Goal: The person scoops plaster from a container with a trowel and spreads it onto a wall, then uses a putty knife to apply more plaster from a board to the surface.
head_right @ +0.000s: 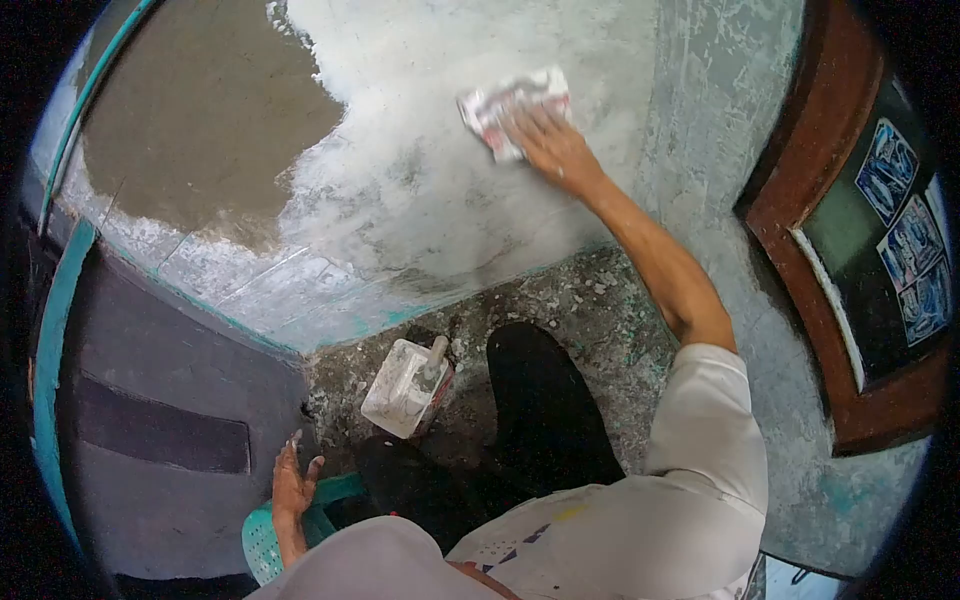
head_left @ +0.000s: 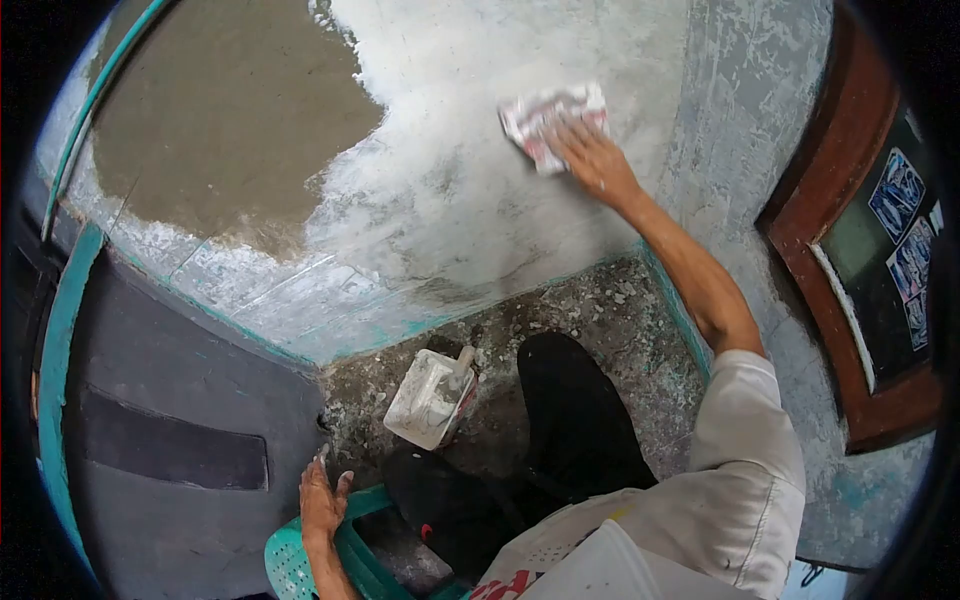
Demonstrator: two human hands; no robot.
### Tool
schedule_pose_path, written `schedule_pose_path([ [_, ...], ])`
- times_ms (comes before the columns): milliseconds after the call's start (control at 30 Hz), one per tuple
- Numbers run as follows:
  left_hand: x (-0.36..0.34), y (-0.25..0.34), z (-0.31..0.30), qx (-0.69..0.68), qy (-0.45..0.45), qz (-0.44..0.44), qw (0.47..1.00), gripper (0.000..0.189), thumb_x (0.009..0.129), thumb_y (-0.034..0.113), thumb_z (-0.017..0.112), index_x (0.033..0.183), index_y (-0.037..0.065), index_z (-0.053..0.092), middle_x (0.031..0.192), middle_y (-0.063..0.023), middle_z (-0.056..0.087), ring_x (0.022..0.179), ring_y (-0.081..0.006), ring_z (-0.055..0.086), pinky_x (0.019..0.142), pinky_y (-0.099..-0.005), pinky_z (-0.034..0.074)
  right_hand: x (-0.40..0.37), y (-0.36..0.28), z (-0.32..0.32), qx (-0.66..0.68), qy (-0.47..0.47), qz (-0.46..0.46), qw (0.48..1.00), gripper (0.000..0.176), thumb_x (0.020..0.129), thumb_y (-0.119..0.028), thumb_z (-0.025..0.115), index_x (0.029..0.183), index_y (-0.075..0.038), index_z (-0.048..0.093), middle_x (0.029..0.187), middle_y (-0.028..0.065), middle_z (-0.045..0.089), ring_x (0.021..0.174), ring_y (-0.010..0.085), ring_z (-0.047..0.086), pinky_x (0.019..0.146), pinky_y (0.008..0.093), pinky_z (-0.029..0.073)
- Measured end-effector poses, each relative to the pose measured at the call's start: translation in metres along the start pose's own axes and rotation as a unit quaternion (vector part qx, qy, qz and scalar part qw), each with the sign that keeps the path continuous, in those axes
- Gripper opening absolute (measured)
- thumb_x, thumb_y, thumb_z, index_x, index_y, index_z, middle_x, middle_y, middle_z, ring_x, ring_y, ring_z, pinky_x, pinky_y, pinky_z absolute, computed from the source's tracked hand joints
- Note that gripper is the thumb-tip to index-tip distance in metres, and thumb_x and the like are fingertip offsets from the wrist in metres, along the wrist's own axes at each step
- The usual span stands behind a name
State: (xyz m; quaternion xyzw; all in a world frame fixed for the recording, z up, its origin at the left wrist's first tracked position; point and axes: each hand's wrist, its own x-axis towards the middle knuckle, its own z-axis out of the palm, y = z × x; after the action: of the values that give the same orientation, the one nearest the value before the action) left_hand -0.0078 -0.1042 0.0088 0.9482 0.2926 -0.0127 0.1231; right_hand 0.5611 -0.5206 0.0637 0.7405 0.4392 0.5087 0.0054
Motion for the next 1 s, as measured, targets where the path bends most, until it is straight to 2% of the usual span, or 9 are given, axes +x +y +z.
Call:
schedule_pose_path([
  [100,0.001,0.001,0.000,-0.004,0.005,0.007,1.000,0.068,0.095,0.031,0.074,0.153,0.009,0.046,0.145,-0.0268,0.055,0.137,-0.0443,0.049,0.115,-0.0510,0.040,-0.030,-0.021,-0.003,0.053,-0.043,0.006,0.998,0.063,0.087,0.001,0.060,0.149,-0.009,0.054,0.154,0.0114,0.054,0.145,0.0305,0.048,0.119,0.0465,0.041],
  [300,0.002,0.005,-0.004,-0.011,-0.005,0.019,1.000,0.068,0.096,0.033,0.074,0.152,0.006,0.047,0.144,-0.0273,0.055,0.136,-0.0454,0.050,0.114,-0.0501,0.040,0.059,0.006,-0.061,0.052,0.109,0.094,0.988,0.060,0.088,-0.003,0.062,0.147,-0.011,0.056,0.145,0.0135,0.061,0.135,0.0316,0.058,0.113,0.0469,0.048],
  [400,0.002,0.001,-0.001,-0.004,0.008,0.023,1.000,0.068,0.095,0.034,0.074,0.151,0.004,0.047,0.143,-0.0273,0.056,0.135,-0.0450,0.051,0.114,-0.0498,0.041,0.057,0.001,-0.017,0.050,0.104,0.087,0.990,0.060,0.088,-0.004,0.061,0.147,-0.012,0.056,0.145,0.0128,0.061,0.135,0.0318,0.058,0.114,0.0471,0.047],
  [600,0.002,-0.002,0.003,-0.008,0.004,0.010,1.000,0.070,0.094,0.036,0.074,0.150,0.005,0.048,0.143,-0.0265,0.056,0.135,-0.0437,0.051,0.113,-0.0505,0.040,-0.107,-0.088,0.019,0.173,-0.149,0.021,0.973,0.056,0.090,-0.006,0.062,0.146,-0.012,0.058,0.148,0.0130,0.059,0.135,0.0305,0.059,0.117,0.0453,0.045],
  [633,0.003,-0.005,0.002,-0.006,0.000,0.012,1.000,0.070,0.095,0.037,0.073,0.151,0.006,0.047,0.144,-0.0261,0.055,0.135,-0.0436,0.050,0.114,-0.0513,0.039,-0.095,-0.077,0.011,0.171,-0.142,0.022,0.975,0.056,0.090,-0.006,0.062,0.146,-0.012,0.058,0.148,0.0130,0.059,0.135,0.0305,0.059,0.117,0.0453,0.045],
  [700,0.003,-0.005,0.001,0.000,-0.010,0.013,1.000,0.070,0.095,0.038,0.072,0.153,0.007,0.046,0.145,-0.0258,0.055,0.135,-0.0436,0.050,0.114,-0.0522,0.038,-0.073,-0.041,-0.015,0.243,-0.011,0.127,0.962,0.048,0.092,-0.002,0.060,0.139,-0.011,0.064,0.142,0.0133,0.064,0.130,0.0295,0.063,0.115,0.0456,0.047],
  [833,0.004,-0.001,0.001,-0.018,-0.004,0.028,0.999,0.069,0.095,0.034,0.073,0.152,0.006,0.046,0.142,-0.0250,0.057,0.133,-0.0435,0.051,0.112,-0.0516,0.040,-0.002,0.056,-0.043,0.060,0.199,0.192,0.959,0.048,0.086,0.006,0.065,0.131,-0.006,0.068,0.132,0.0170,0.069,0.121,0.0355,0.067,0.106,0.0451,0.052],
  [933,0.005,-0.001,-0.001,-0.021,0.002,0.032,0.999,0.069,0.094,0.033,0.073,0.151,0.005,0.047,0.140,-0.0245,0.059,0.132,-0.0434,0.052,0.111,-0.0507,0.041,0.009,0.085,-0.013,0.028,0.215,0.283,0.934,0.052,0.081,0.006,0.068,0.131,-0.005,0.067,0.130,0.0190,0.069,0.119,0.0382,0.067,0.103,0.0451,0.053],
  [1000,0.006,-0.001,-0.002,-0.029,0.002,0.032,0.999,0.068,0.094,0.034,0.073,0.151,0.005,0.047,0.138,-0.0243,0.059,0.131,-0.0434,0.052,0.110,-0.0503,0.042,-0.003,0.048,0.010,0.057,0.189,0.258,0.946,0.051,0.081,0.005,0.067,0.131,-0.006,0.068,0.128,0.0195,0.070,0.119,0.0383,0.067,0.104,0.0457,0.053],
])
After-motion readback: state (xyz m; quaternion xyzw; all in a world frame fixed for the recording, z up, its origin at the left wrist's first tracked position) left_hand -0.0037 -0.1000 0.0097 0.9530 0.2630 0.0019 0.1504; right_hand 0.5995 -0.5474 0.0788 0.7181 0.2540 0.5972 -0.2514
